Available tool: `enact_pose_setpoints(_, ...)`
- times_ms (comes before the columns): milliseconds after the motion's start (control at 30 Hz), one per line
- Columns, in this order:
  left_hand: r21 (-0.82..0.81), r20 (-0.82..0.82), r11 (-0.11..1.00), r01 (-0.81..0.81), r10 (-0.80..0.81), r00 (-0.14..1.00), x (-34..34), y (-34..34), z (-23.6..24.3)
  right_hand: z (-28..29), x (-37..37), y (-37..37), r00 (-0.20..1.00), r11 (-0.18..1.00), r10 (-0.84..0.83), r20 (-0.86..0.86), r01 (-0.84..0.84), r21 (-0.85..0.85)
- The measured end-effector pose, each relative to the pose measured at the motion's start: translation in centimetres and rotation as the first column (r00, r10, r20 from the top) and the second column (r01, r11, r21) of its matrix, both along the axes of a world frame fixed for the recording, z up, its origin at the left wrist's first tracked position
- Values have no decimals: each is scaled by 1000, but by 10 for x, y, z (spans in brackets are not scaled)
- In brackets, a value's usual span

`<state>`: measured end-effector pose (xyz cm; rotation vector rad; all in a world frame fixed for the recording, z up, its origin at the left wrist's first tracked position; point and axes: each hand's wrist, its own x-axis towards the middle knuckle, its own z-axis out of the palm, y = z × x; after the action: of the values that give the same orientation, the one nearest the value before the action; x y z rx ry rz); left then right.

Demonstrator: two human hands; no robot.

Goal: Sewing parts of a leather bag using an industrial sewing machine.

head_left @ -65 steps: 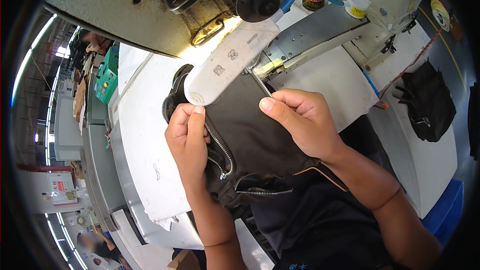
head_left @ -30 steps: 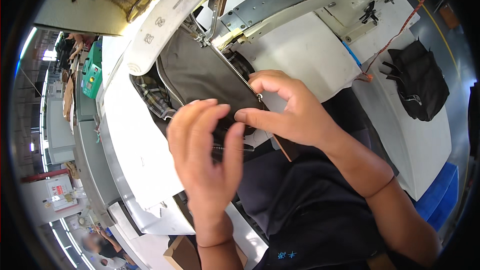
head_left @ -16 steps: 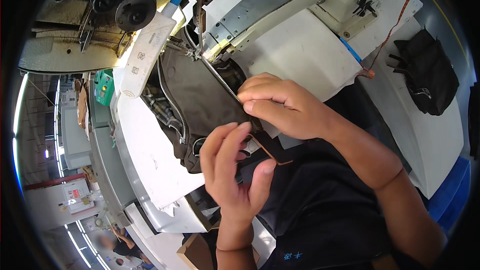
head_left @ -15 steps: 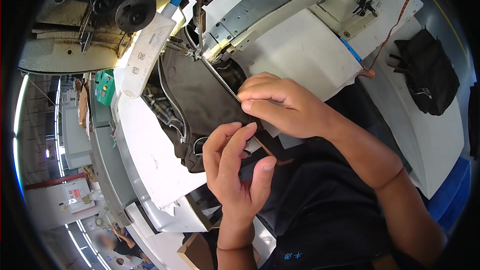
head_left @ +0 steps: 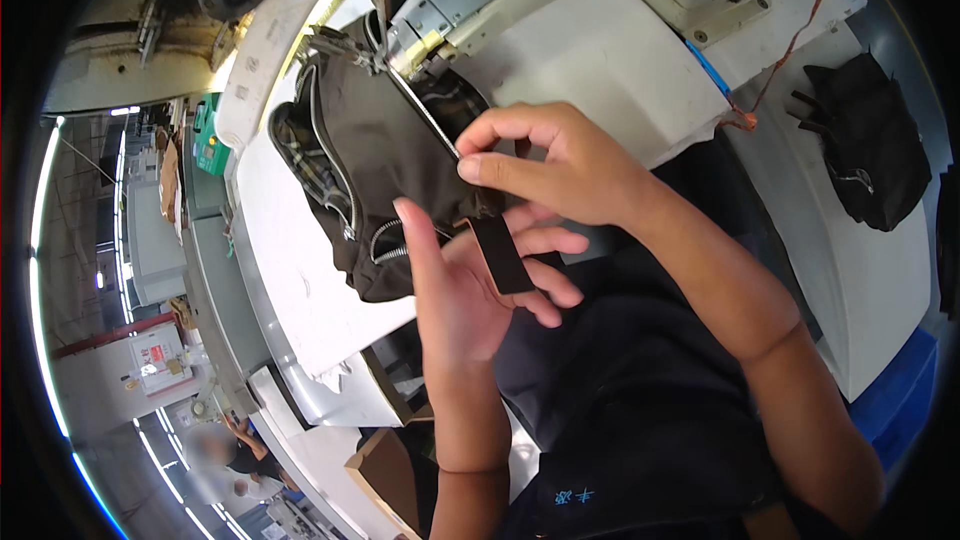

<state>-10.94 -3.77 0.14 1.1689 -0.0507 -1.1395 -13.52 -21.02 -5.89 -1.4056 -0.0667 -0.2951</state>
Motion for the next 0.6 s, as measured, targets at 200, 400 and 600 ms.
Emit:
enact_pose_setpoints(200, 73, 299, 993, -88, 62, 952, -10, -6, -13, 3, -4, -8, 990, 982, 91, -104, -72, 174)
enact_pose_setpoints(400, 153, 668, 970, -189, 40, 743, -17, -4, -34, -8, 1, -10, 968, 935, 207, -145, -152, 321)
enact_pose_setpoints(600, 115, 801, 970, -216, 38, 597, -21, -1, -40, 0, -5, 0, 993, 971, 96, -67, -79, 226)
